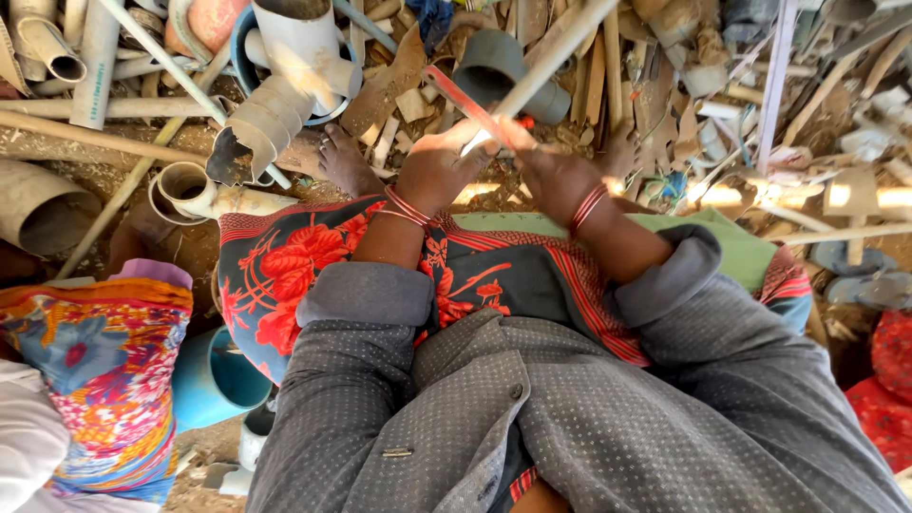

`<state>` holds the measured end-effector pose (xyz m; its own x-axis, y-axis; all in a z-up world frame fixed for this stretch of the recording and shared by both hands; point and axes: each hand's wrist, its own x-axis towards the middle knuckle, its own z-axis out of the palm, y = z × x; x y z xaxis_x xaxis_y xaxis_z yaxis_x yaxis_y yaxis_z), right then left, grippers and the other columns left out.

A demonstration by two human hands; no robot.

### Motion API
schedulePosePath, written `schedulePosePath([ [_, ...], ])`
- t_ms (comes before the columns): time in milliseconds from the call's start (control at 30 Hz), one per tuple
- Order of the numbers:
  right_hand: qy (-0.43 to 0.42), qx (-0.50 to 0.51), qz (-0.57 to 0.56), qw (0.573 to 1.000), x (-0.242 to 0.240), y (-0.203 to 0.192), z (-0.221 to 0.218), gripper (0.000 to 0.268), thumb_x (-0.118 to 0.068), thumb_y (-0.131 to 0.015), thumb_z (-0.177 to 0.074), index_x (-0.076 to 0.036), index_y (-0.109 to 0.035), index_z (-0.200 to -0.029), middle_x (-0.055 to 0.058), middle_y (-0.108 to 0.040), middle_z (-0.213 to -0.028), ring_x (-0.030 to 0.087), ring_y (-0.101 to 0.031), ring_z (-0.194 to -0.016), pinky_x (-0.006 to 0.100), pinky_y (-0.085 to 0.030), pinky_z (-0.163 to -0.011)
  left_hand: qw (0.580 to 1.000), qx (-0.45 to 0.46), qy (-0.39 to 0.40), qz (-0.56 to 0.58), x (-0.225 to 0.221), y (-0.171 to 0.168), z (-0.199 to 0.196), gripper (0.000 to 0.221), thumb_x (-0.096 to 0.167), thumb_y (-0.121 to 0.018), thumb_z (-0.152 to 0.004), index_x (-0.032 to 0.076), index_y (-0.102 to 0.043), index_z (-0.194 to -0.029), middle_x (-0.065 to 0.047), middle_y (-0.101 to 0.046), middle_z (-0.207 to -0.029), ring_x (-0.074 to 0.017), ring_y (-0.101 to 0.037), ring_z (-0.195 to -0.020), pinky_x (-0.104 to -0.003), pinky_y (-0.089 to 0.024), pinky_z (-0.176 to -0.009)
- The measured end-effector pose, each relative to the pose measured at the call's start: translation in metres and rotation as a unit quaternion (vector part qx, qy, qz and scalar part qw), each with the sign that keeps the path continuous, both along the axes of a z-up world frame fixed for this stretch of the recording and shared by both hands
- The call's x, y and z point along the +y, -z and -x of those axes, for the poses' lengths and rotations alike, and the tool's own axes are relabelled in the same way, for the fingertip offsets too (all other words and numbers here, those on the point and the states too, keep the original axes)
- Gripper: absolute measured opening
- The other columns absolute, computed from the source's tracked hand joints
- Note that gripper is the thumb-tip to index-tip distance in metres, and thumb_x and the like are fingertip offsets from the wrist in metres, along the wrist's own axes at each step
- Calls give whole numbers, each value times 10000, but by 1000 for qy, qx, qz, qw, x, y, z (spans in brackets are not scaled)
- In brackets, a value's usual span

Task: The person uses a saw blade to cut through various PVC pipe sections and fittings while sitting on the ground surrounded by plastic debris.

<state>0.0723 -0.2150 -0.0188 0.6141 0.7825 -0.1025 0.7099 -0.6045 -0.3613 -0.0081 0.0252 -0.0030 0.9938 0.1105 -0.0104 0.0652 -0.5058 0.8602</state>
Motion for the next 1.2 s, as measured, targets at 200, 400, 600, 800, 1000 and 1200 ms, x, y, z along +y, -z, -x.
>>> schedulePosePath([
  [200, -2, -122, 350, 929, -44, -1, -83, 148, -197, -660, -983, -108, -777, -967, 115, -746, -859, 279, -740, -767, 439, -580, -609, 999, -8, 3, -53, 2, -19, -2, 560, 549, -646, -956, 187, -646, -1384, -155, -721, -850, -373, -696, -736, -473, -541, -655],
  [400, -85, -82, 111, 987, -5, 2, -26, 169, -212, -775, -715, -129, -775, -863, 86, -721, -847, 269, -715, -762, 412, -589, -592, 992, -67, -14, -107, 2, -16, 0, 474, 538, -689, -979, 214, -660, -1324, -116, -735, -891, -355, -702, -777, -457, -543, -667],
  [600, 28, -114, 235, 965, -22, -1, -80, 169, -196, -743, -753, -117, -760, -901, 95, -718, -850, 275, -715, -755, 416, -586, -586, 993, -56, -13, -104, -1, -13, -1, 522, 482, -692, -945, 193, -650, -1378, -127, -732, -888, -356, -694, -733, -465, -541, -640],
  [800, -59, -45, 149, 986, 2, 10, -16, 172, -180, -710, -790, -104, -745, -940, 104, -715, -853, 282, -715, -748, 420, -583, -579, 996, -31, -26, -77, -1, -10, -3, 485, 540, -741, -927, 219, -687, -1287, -117, -750, -917, -354, -712, -802, -453, -555, -696],
  [1000, 67, -105, 256, 959, -39, -3, -104, 176, -165, -677, -827, -91, -730, -978, 113, -712, -856, 288, -715, -741, 423, -581, -572, 986, 59, 36, 150, -1, -18, -4, 562, 439, -756, -878, 176, -645, -1362, -137, -762, -1044, -283, -759, -882, -378, -575, -789],
  [1200, -45, -26, 157, 986, 3, 15, -15, 181, -149, -645, -865, -78, -715, -1016, 122, -708, -859, 294, -714, -734, 427, -578, -565, 992, 65, 26, 101, 4, 3, -3, 471, 387, -811, -922, 169, -701, -1325, -108, -772, -1077, -221, -732, -922, -351, -570, -819],
])
